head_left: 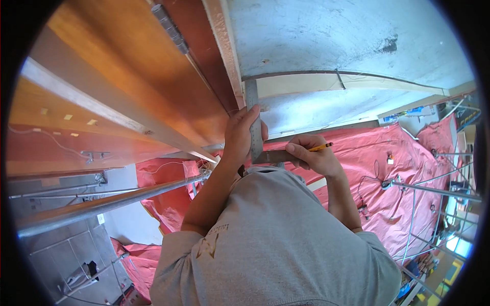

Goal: The person measures and marks wooden strips with a pencil and square, holds the strips against a wall frame, and places them on a workbench where another person uses a hand plane.

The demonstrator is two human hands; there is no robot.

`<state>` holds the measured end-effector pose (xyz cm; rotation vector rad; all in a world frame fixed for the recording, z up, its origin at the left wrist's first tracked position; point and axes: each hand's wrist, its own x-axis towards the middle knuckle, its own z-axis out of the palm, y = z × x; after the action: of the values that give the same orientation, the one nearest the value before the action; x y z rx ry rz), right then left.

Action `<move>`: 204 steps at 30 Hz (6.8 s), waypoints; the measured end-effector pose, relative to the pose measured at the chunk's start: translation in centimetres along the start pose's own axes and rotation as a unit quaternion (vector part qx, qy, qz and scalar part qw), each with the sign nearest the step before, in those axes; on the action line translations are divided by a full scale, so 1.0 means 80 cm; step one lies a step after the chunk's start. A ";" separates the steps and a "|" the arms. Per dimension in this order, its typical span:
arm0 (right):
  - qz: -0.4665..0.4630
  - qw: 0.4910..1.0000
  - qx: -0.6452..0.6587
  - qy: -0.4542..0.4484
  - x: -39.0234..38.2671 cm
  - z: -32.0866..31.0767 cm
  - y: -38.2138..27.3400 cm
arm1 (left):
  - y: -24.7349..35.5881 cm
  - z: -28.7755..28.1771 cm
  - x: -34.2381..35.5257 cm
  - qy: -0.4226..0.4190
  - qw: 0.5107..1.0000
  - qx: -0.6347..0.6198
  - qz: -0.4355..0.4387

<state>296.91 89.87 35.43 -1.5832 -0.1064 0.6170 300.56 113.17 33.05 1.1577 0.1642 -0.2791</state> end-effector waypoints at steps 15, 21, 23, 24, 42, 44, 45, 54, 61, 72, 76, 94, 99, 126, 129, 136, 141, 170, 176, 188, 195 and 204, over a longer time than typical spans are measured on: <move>-0.142 0.985 -0.088 0.048 0.008 -0.034 -0.023 | -0.011 -0.005 0.018 0.035 0.998 0.008 0.053; -0.204 0.964 -0.152 0.073 0.021 -0.046 -0.060 | -0.011 -0.004 0.016 0.037 0.997 0.010 0.068; -0.188 0.969 -0.144 0.071 0.022 -0.043 -0.068 | -0.011 -0.004 0.015 0.038 0.997 0.006 0.071; -0.182 0.971 -0.143 0.058 0.026 -0.045 -0.069 | -0.011 -0.004 0.016 0.039 0.997 0.004 0.072; -0.213 0.972 -0.104 0.006 0.062 -0.022 -0.089 | -0.013 0.001 0.014 0.054 0.995 -0.043 0.066; -0.208 0.973 -0.104 0.005 0.063 -0.020 -0.092 | -0.009 0.003 0.012 0.056 0.996 -0.048 0.056; -0.206 0.973 -0.103 0.005 0.064 -0.018 -0.093 | -0.007 0.003 0.011 0.057 0.996 -0.051 0.051; -0.167 0.978 -0.122 0.034 0.081 -0.002 -0.111 | -0.008 0.002 0.010 0.041 0.996 -0.053 0.054; -0.174 0.966 -0.181 0.066 0.132 0.003 -0.117 | -0.008 0.000 0.012 0.043 0.997 -0.046 0.049; -0.206 0.941 -0.260 0.062 0.175 0.015 -0.112 | -0.010 -0.002 0.014 0.037 0.997 -0.044 0.054; -0.225 0.911 -0.340 0.057 0.184 0.014 -0.117 | -0.012 -0.001 0.013 0.029 0.996 -0.066 0.059; -0.229 0.895 -0.377 0.061 0.187 0.027 -0.124 | -0.013 -0.002 0.014 0.034 0.996 -0.065 0.053; -0.196 0.914 -0.350 0.069 0.176 0.032 -0.127 | -0.010 0.002 0.014 0.030 0.996 -0.063 0.061; -0.213 0.911 -0.346 0.075 0.189 0.023 -0.115 | -0.009 0.000 0.013 0.035 0.997 -0.049 0.055; -0.240 0.904 -0.344 0.090 0.190 0.027 -0.112 | -0.009 0.001 0.012 0.031 0.997 -0.045 0.052; -0.249 0.895 -0.358 0.099 0.184 0.032 -0.114 | -0.013 0.000 0.015 0.035 0.996 -0.059 0.060; -0.235 0.910 -0.327 0.097 0.175 0.037 -0.117 | -0.007 0.002 0.010 0.045 0.997 -0.052 0.043; -0.165 0.984 0.019 0.071 0.036 -0.003 -0.043 | -0.050 0.001 -0.026 -0.073 0.987 0.120 0.076; -0.121 0.986 0.043 0.105 -0.024 0.001 0.044 | -0.060 -0.013 -0.024 -0.126 0.974 0.175 0.074; -0.060 0.909 -0.352 0.215 -0.106 0.115 0.120 | -0.140 -0.025 -0.035 -0.264 0.949 0.169 -0.039; -0.032 0.895 -0.368 0.250 -0.161 0.148 0.155 | -0.190 -0.009 -0.062 -0.311 0.928 0.199 -0.058; -0.047 0.939 -0.236 0.246 -0.242 0.139 0.212 | -0.212 0.033 -0.130 -0.297 0.921 0.193 -0.165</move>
<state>270.61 89.50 25.74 -2.1428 0.0513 0.1028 285.52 105.81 21.96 1.3805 -0.2478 -0.9818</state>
